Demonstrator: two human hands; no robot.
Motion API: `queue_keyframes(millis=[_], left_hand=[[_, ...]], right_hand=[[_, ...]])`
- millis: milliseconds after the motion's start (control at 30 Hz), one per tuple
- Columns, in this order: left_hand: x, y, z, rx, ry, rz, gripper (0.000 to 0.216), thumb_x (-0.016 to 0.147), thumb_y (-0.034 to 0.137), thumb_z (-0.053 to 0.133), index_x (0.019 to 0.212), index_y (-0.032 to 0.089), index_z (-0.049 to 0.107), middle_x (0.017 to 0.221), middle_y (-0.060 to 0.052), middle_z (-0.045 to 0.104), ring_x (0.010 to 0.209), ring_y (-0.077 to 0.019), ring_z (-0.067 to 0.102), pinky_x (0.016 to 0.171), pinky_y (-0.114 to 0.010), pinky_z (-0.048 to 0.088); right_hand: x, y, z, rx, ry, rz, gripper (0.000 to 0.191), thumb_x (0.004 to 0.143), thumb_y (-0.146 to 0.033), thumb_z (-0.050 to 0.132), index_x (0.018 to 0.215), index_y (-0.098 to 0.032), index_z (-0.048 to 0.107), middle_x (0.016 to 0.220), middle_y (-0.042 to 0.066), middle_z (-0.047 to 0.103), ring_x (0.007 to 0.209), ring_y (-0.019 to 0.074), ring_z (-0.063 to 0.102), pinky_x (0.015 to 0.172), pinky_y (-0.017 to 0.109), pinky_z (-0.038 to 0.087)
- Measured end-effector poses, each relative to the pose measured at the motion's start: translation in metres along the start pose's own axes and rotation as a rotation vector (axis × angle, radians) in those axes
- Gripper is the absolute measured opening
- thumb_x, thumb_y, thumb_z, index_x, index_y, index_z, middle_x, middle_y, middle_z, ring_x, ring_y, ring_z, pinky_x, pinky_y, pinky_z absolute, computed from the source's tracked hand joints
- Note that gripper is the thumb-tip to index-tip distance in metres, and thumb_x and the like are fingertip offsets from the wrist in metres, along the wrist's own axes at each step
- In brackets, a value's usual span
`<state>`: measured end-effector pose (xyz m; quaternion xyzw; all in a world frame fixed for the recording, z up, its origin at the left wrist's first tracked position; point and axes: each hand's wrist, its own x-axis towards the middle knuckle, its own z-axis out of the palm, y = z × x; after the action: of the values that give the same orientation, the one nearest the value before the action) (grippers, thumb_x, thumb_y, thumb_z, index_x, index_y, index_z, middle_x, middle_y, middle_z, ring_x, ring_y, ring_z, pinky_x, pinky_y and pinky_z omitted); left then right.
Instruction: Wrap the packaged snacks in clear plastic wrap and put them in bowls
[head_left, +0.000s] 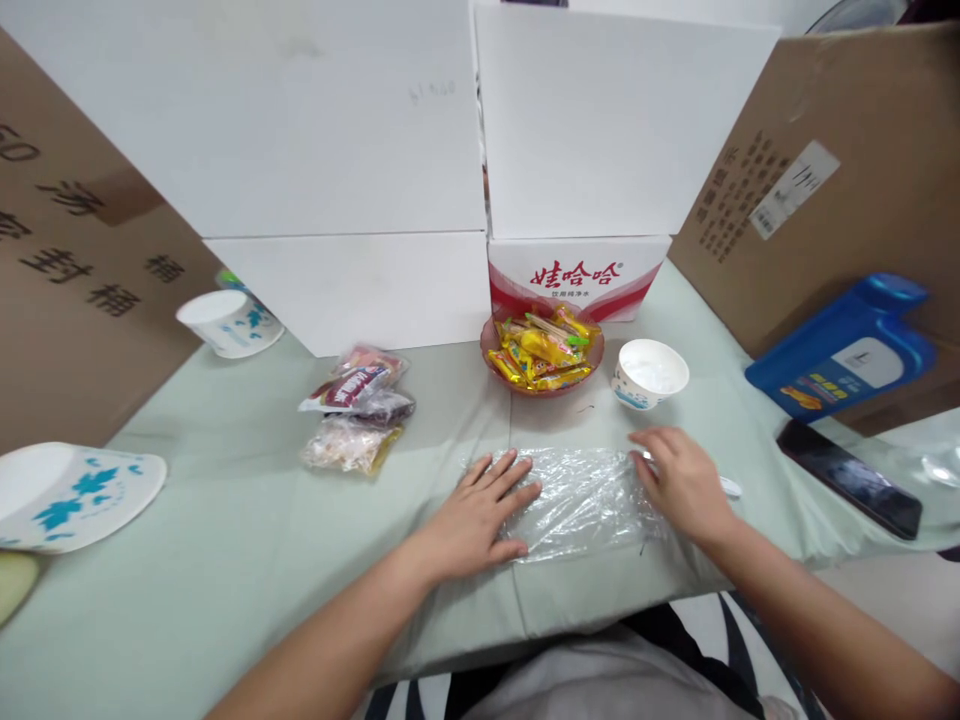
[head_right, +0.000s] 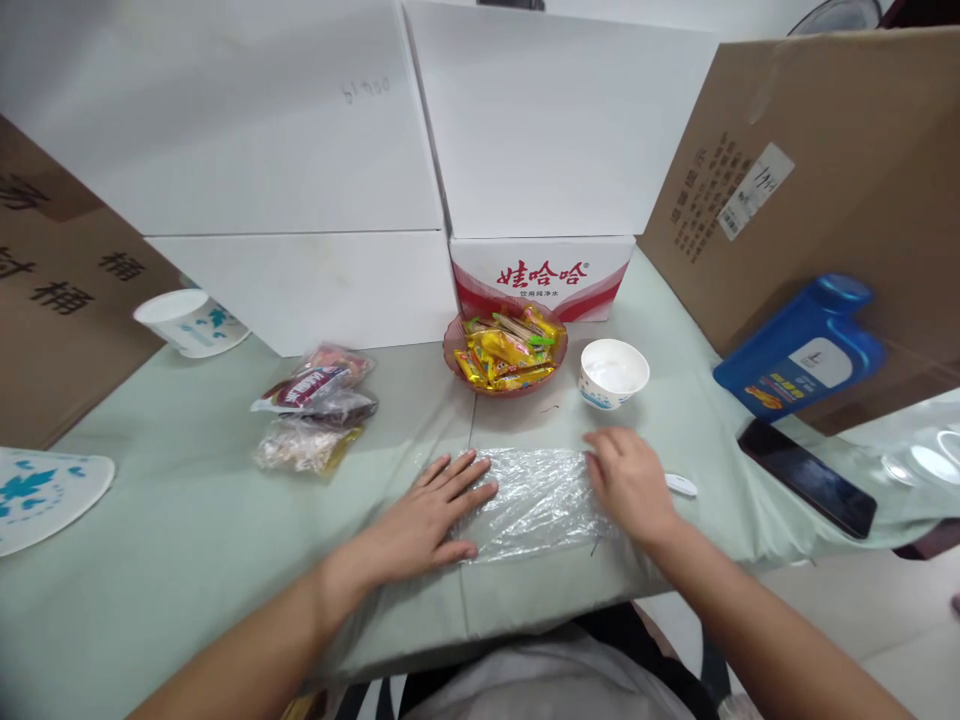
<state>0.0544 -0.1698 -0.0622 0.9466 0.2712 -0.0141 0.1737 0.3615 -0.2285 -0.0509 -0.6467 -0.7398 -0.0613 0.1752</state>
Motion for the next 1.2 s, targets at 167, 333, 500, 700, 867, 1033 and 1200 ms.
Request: queue_keyframes(millis=[167,333,500,700,867,1033,1200], left_hand=[[-0.002,0.0,0.001,0.024,0.009,-0.025,0.074,0.085,0.056,0.06,0.148,0.032,0.031,0.16,-0.006,0.02,0.148,-0.0301,0.011,0.118,-0.051,0.012],[-0.005,-0.002,-0.001,0.07,0.034,-0.096,0.08,0.081,0.064,0.059,0.148,0.031,0.032,0.16,-0.009,0.018,0.147,-0.0355,0.009,0.116,-0.057,0.01],[-0.012,0.008,-0.016,-0.036,0.104,0.008,0.07,0.067,0.064,0.074,0.122,0.024,0.058,0.141,-0.011,0.044,0.134,-0.0353,0.032,0.111,-0.051,0.025],[-0.017,0.009,-0.025,-0.184,-0.011,0.07,0.019,0.069,0.022,0.078,0.071,0.019,0.06,0.102,-0.002,0.058,0.104,-0.0224,0.049,0.091,-0.035,0.04],[-0.02,0.002,-0.036,-0.342,0.017,0.088,0.014,0.072,0.005,0.058,0.075,0.019,0.059,0.095,-0.002,0.06,0.096,-0.0181,0.052,0.087,-0.029,0.041],[-0.02,-0.006,-0.038,-0.457,0.078,-0.144,0.008,0.083,0.018,0.046,0.083,0.02,0.054,0.077,0.001,0.06,0.071,-0.0145,0.054,0.066,-0.025,0.042],[-0.01,-0.015,-0.021,-0.528,0.22,-0.367,0.016,0.088,0.033,0.043,0.095,0.021,0.051,0.068,0.003,0.062,0.063,-0.0157,0.058,0.063,-0.027,0.042]], right_hand=[[-0.014,-0.027,0.019,0.131,-0.321,-0.444,0.071,0.089,-0.059,0.05,0.147,-0.019,0.037,0.151,0.013,0.039,0.14,0.0321,0.03,0.112,0.055,0.025],[-0.034,0.008,0.017,-0.002,-0.32,-0.332,0.091,0.085,-0.069,0.048,0.153,-0.015,0.021,0.156,0.017,0.027,0.146,0.0359,0.015,0.113,0.061,0.015],[-0.066,0.024,-0.007,0.123,-0.304,-0.412,0.063,0.087,-0.054,0.058,0.14,-0.021,0.048,0.148,0.012,0.043,0.141,0.0318,0.031,0.112,0.051,0.032],[-0.079,0.024,-0.01,0.296,-0.098,-0.355,0.023,0.094,-0.018,0.049,0.109,-0.025,0.065,0.112,0.008,0.07,0.11,0.0217,0.062,0.092,0.04,0.052],[-0.07,0.023,-0.009,0.296,-0.119,-0.324,0.021,0.091,-0.026,0.057,0.11,-0.022,0.063,0.108,0.01,0.069,0.103,0.0233,0.063,0.089,0.042,0.052],[-0.06,0.024,-0.006,0.352,-0.1,-0.267,0.013,0.093,-0.021,0.05,0.098,-0.022,0.062,0.099,0.007,0.07,0.092,0.0208,0.064,0.084,0.039,0.052],[-0.041,0.019,-0.006,0.394,-0.078,0.048,0.02,0.097,-0.031,0.04,0.092,-0.021,0.058,0.081,0.004,0.067,0.071,0.0188,0.064,0.066,0.033,0.052]])
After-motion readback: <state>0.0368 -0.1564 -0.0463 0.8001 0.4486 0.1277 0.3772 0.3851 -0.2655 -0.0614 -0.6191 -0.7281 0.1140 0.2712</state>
